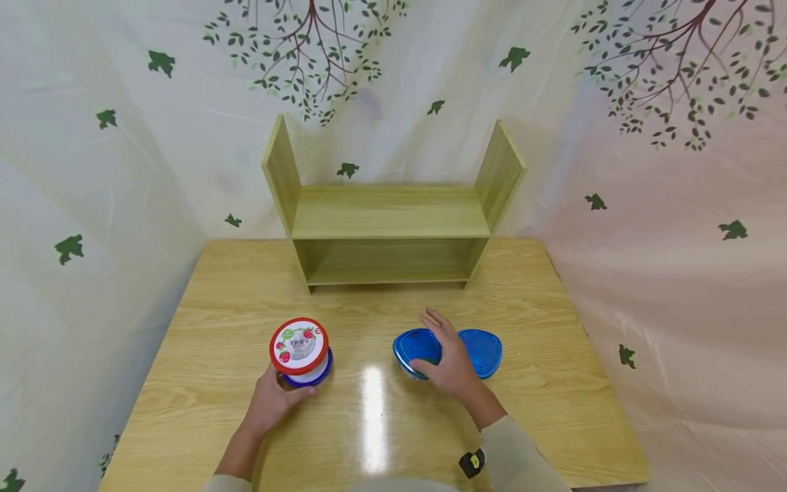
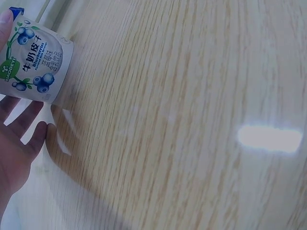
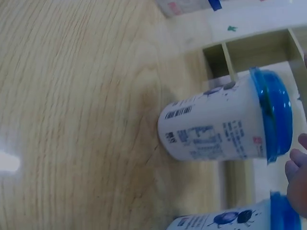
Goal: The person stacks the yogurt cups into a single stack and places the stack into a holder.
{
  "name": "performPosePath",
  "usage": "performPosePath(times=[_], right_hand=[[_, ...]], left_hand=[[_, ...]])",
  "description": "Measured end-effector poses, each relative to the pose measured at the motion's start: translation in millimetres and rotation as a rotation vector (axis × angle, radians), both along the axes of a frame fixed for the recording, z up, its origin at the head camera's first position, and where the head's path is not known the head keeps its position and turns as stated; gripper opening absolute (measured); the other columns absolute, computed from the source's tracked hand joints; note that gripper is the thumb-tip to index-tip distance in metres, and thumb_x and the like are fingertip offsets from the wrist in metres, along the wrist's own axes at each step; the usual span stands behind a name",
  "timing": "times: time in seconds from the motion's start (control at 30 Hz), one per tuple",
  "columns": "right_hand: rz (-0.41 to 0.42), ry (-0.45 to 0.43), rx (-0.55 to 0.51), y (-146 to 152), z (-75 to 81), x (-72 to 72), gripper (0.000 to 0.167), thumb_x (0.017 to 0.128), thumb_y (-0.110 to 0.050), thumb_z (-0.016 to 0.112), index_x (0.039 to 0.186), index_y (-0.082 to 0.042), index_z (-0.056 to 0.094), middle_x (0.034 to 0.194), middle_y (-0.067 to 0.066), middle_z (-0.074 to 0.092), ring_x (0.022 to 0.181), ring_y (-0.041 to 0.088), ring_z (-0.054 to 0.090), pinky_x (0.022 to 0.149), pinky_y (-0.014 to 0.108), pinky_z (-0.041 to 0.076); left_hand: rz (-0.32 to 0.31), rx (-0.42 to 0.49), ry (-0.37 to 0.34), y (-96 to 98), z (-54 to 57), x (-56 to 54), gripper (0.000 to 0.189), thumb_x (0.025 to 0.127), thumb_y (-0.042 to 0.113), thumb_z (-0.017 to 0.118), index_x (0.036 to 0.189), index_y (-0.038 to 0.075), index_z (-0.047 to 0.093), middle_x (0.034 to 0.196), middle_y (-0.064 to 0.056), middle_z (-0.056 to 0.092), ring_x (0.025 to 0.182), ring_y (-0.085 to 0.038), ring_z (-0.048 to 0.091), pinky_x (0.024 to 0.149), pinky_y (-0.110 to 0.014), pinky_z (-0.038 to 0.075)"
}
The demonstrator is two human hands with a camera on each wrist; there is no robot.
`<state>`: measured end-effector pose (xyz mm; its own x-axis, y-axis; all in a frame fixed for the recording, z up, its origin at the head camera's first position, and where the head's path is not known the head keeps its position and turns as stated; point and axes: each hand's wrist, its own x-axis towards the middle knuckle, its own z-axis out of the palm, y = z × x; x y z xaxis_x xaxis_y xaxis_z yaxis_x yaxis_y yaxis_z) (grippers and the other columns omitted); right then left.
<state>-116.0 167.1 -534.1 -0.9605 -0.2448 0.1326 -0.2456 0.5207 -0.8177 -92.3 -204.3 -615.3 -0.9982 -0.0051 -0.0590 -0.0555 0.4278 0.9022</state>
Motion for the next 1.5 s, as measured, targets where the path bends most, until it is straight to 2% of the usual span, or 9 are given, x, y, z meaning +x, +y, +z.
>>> performPosePath(times=[0.23, 0.37, 0.57, 0.73, 0.9, 1.0, 1.23, 1.5], right_hand=[[0.017, -0.037, 0.073, 5, -10.3, -1.9, 0.089, 0.084, -0.03, 0.084, 0.158, -0.026, 0.035, 0.166, -0.002, 0.023, 0.148, 0.042, 0.026, 0.107, 0.071, 0.032], [0.026, -0.045, 0.095, 4, -13.6, -1.9, 0.09, 0.085, -0.029, 0.084, 0.159, -0.026, 0.032, 0.166, 0.001, 0.021, 0.149, 0.04, 0.023, 0.108, 0.07, 0.031], [-0.024, -0.054, 0.156, -1, -22.1, -2.5, 0.088, 0.085, -0.034, 0.083, 0.158, -0.029, 0.032, 0.164, 0.001, 0.027, 0.15, 0.035, 0.023, 0.107, 0.068, 0.035], [-0.067, -0.074, 0.109, -11, -28.5, -1.5, 0.089, 0.083, -0.035, 0.085, 0.157, -0.024, 0.035, 0.16, 0.003, 0.031, 0.145, 0.038, 0.032, 0.107, 0.067, 0.036], [-0.101, -0.096, 0.078, -16, -32.7, 4.7, 0.097, 0.081, -0.034, 0.086, 0.159, -0.028, 0.028, 0.163, 0.004, 0.024, 0.145, 0.043, 0.029, 0.105, 0.071, 0.035], [-0.116, -0.092, 0.054, -14, -35.2, 8.1, 0.101, 0.081, -0.034, 0.086, 0.16, -0.031, 0.023, 0.165, 0.003, 0.02, 0.147, 0.043, 0.026, 0.106, 0.071, 0.033], [-0.091, -0.067, 0.016, -7, -42.2, 7.6, 0.102, 0.084, -0.04, 0.083, 0.162, -0.027, 0.018, 0.165, 0.007, 0.019, 0.149, 0.038, 0.023, 0.112, 0.067, 0.028], [-0.143, -0.13, -0.008, -7, -42.2, 8.8, 0.105, 0.081, -0.044, 0.084, 0.161, -0.029, 0.019, 0.163, 0.008, 0.024, 0.146, 0.042, 0.028, 0.109, 0.07, 0.031]], left_hand=[[-0.005, 0.003, -0.004, 0.0, 0.4, -2.2, 0.096, 0.07, 0.024, 0.094, 0.144, -0.004, 0.04, 0.139, -0.026, 0.054, 0.131, -0.04, 0.05, 0.108, -0.057, 0.039], [-0.008, 0.004, -0.002, 1.6, -1.2, -2.5, 0.098, 0.07, 0.026, 0.094, 0.145, -0.006, 0.039, 0.14, -0.027, 0.053, 0.132, -0.042, 0.049, 0.109, -0.058, 0.038], [0.003, -0.002, -0.001, 1.9, -1.9, -1.1, 0.098, 0.07, 0.028, 0.094, 0.144, -0.005, 0.039, 0.139, -0.026, 0.054, 0.13, -0.041, 0.05, 0.107, -0.058, 0.04], [0.006, -0.019, -0.006, -1.8, 1.0, 1.2, 0.097, 0.071, 0.027, 0.094, 0.144, -0.005, 0.039, 0.139, -0.027, 0.054, 0.13, -0.042, 0.05, 0.107, -0.058, 0.04], [0.017, -0.054, -0.008, -5.2, 3.7, 2.8, 0.094, 0.07, 0.025, 0.095, 0.142, -0.006, 0.042, 0.135, -0.025, 0.057, 0.126, -0.038, 0.053, 0.105, -0.056, 0.042], [0.006, -0.036, -0.009, -4.3, 5.4, 1.8, 0.094, 0.07, 0.025, 0.095, 0.142, -0.005, 0.042, 0.136, -0.024, 0.057, 0.127, -0.036, 0.053, 0.106, -0.054, 0.041], [-0.007, 0.032, -0.029, -2.8, 1.9, 0.6, 0.099, 0.07, 0.024, 0.095, 0.146, -0.003, 0.037, 0.142, -0.025, 0.051, 0.135, -0.039, 0.045, 0.112, -0.057, 0.034], [-0.015, 0.036, -0.041, -0.7, 0.4, 0.3, 0.1, 0.072, 0.027, 0.094, 0.147, -0.003, 0.036, 0.144, -0.025, 0.05, 0.135, -0.042, 0.044, 0.112, -0.06, 0.033]])
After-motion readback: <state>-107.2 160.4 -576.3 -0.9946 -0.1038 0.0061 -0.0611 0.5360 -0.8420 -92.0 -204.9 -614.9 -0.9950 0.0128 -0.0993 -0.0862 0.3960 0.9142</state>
